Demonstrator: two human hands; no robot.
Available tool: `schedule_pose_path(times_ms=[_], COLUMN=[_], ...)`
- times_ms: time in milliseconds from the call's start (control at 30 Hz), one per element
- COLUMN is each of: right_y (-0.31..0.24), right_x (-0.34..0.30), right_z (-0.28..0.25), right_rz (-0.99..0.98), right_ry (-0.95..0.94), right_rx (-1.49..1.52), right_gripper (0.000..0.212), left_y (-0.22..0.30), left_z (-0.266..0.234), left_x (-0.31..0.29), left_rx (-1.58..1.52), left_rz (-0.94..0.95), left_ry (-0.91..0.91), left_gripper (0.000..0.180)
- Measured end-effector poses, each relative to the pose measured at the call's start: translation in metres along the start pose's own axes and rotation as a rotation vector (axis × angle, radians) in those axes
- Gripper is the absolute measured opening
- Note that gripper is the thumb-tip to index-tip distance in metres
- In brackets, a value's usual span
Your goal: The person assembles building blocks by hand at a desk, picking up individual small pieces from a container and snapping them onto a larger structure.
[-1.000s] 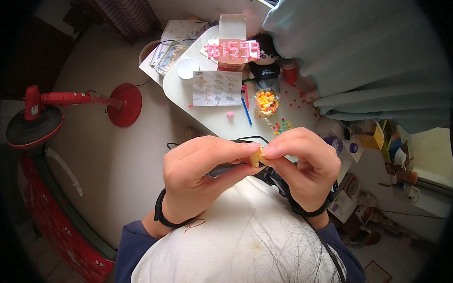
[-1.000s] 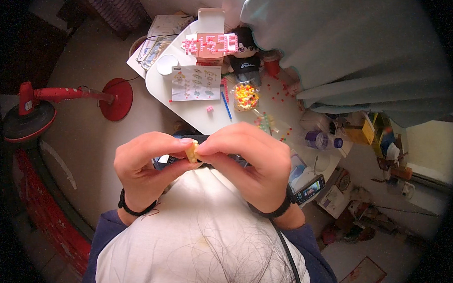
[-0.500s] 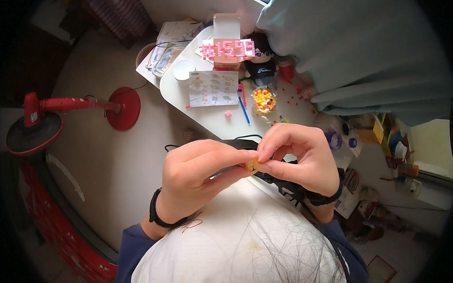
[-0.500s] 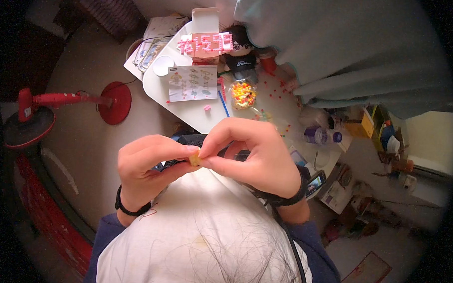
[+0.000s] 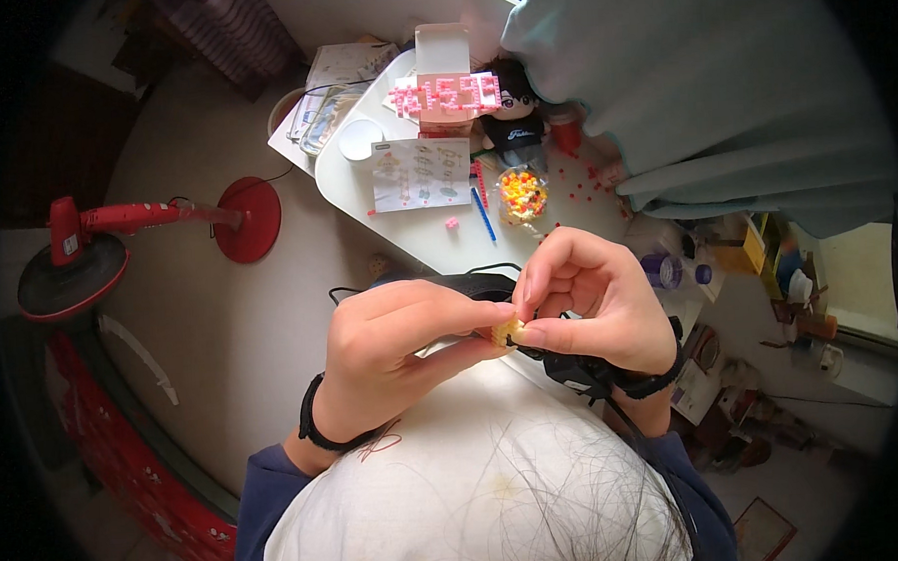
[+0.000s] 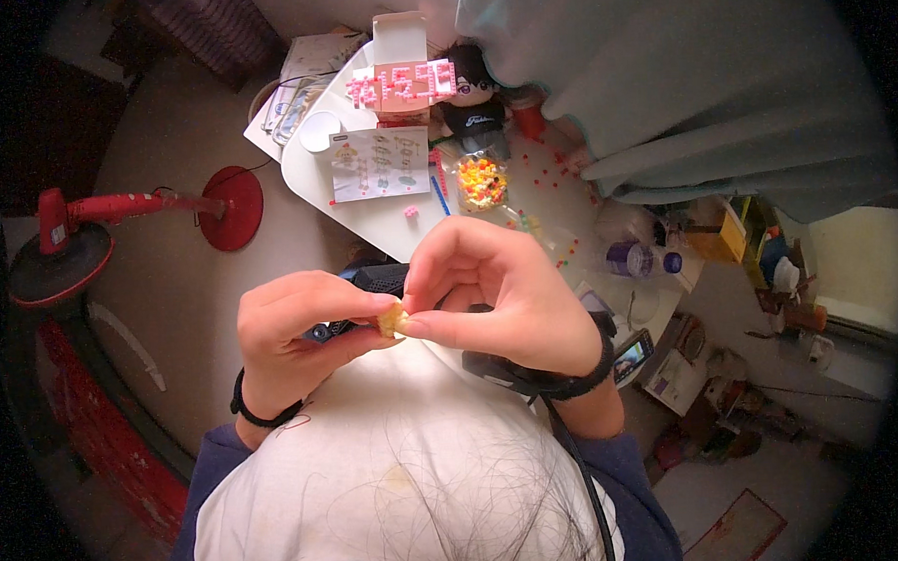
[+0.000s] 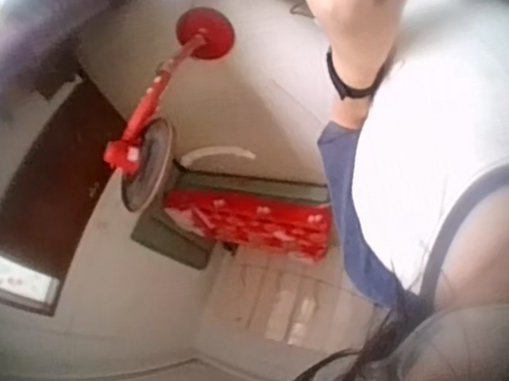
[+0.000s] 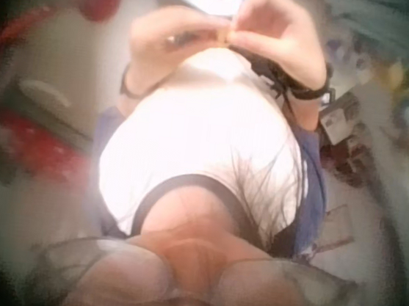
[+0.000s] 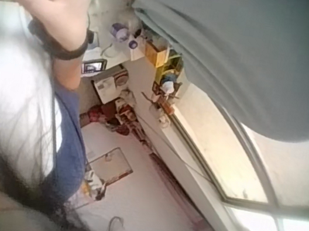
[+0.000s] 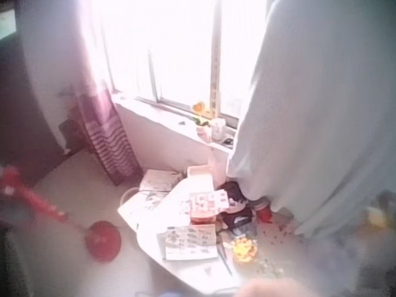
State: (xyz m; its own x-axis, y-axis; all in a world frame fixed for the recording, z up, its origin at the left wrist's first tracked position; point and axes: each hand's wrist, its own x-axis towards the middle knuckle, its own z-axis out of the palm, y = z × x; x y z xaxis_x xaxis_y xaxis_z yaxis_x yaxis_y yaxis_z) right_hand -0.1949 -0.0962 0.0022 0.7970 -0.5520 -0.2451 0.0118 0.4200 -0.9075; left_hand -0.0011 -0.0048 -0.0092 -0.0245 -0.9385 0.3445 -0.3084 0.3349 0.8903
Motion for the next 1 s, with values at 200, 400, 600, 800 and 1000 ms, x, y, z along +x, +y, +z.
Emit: schedule_pose_path(times_ms=[200, 400, 600, 800, 1000], right_y=[0.0009, 0.0018, 0.0018, 0.0012, -0.0028], right_x=[-0.0010, -0.0016, -0.0010, -0.0007, 0.0013], right_z=[-0.0008, -0.0006, -0.0001, 0.0006, 0.0001], right_rz=[-0.011, -0.014, -0.009, 0.042, 0.148], right_ry=[0.010, 0.014, 0.004, 0.003, -0.055], right_rx=[-0.014, -0.012, -0.027, -0.029, -0.005], right_gripper=[0.024, 0.025, 0.025, 0.026, 0.027], left_y=[-0.0007, -0.0006, -0.0017, -0.0011, -0.0009], left_z=[0.0005, -0.0009, 0.0005, 0.0000, -0.0021], left_x=[0.0000, 0.0002, -0.0010, -0.0026, -0.0066], left_rx=[0.000, 0.002, 0.021, 0.044, 0.055], left_rz=[-0.016, -0.007, 0.021, 0.031, 0.037], left_ry=[-0.012, -0.037, -0.008, -0.014, -0.050], left_gripper=[0.031, 0.033, 0.032, 0.032, 0.032])
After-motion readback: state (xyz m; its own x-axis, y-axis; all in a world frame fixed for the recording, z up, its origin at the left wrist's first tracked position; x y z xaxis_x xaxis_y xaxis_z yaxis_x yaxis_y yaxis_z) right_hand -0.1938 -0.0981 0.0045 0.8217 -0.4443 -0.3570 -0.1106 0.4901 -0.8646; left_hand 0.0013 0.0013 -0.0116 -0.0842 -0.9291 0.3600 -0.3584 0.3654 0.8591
